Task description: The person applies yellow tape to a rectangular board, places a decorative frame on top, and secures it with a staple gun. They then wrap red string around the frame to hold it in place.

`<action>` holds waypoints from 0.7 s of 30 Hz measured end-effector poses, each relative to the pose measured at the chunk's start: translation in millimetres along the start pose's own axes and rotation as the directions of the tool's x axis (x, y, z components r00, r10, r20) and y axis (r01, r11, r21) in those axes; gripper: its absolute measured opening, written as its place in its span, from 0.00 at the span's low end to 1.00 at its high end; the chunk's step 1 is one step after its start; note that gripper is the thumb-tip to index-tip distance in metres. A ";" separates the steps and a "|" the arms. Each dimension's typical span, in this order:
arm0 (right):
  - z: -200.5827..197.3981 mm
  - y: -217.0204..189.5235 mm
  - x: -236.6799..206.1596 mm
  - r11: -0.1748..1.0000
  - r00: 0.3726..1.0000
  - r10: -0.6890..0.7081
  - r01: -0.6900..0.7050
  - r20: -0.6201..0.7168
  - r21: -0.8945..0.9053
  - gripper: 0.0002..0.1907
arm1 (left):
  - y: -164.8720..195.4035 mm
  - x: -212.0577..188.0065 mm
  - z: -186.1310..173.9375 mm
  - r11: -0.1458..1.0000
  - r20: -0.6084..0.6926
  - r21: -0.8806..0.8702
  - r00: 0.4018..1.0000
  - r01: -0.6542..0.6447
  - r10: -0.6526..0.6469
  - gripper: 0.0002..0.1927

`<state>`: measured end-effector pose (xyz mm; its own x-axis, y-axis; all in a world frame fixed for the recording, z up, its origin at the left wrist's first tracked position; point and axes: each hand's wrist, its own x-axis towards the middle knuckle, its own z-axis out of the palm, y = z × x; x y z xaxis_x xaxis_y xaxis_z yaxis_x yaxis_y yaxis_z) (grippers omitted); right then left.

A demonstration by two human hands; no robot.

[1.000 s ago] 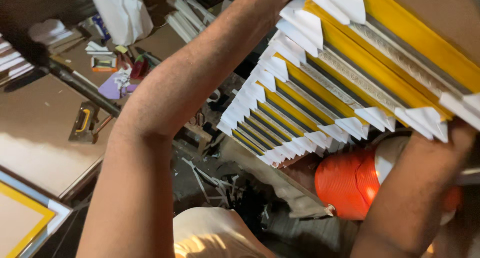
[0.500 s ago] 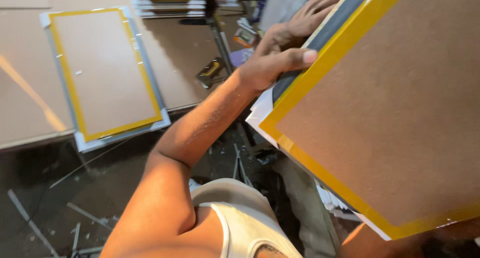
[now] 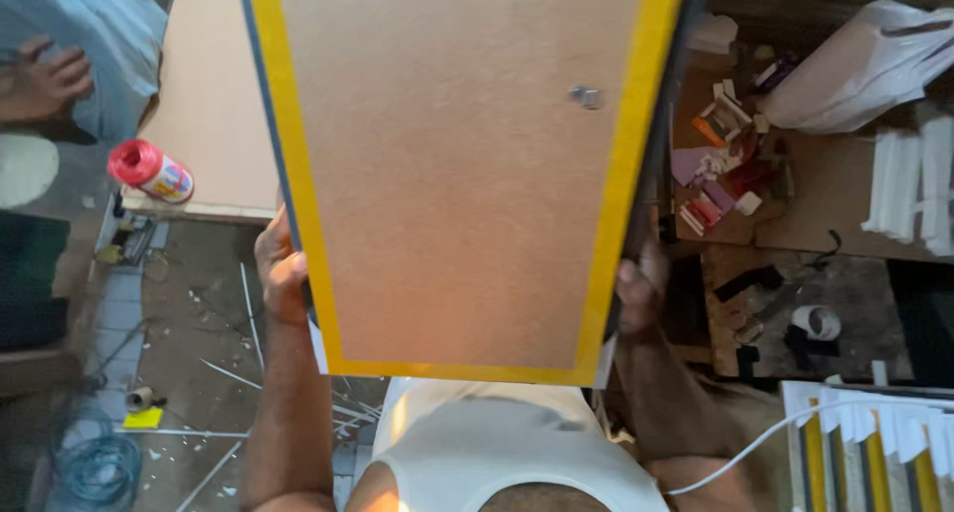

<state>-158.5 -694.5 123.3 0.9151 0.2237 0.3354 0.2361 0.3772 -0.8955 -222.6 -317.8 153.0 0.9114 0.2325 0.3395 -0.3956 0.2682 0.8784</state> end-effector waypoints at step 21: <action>1.1 238.3 133.6 0.940 0.949 0.314 -0.307 -0.024 0.152 0.39 | -224.4 115.9 -121.5 0.921 -0.093 0.193 0.940 0.339 -0.327 0.31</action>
<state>19.6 -573.7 -45.0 0.9505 0.3091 0.0303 -0.1087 0.4223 -0.8999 -42.0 -237.5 -45.7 0.9760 0.2178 0.0006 -0.0330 0.1452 0.9889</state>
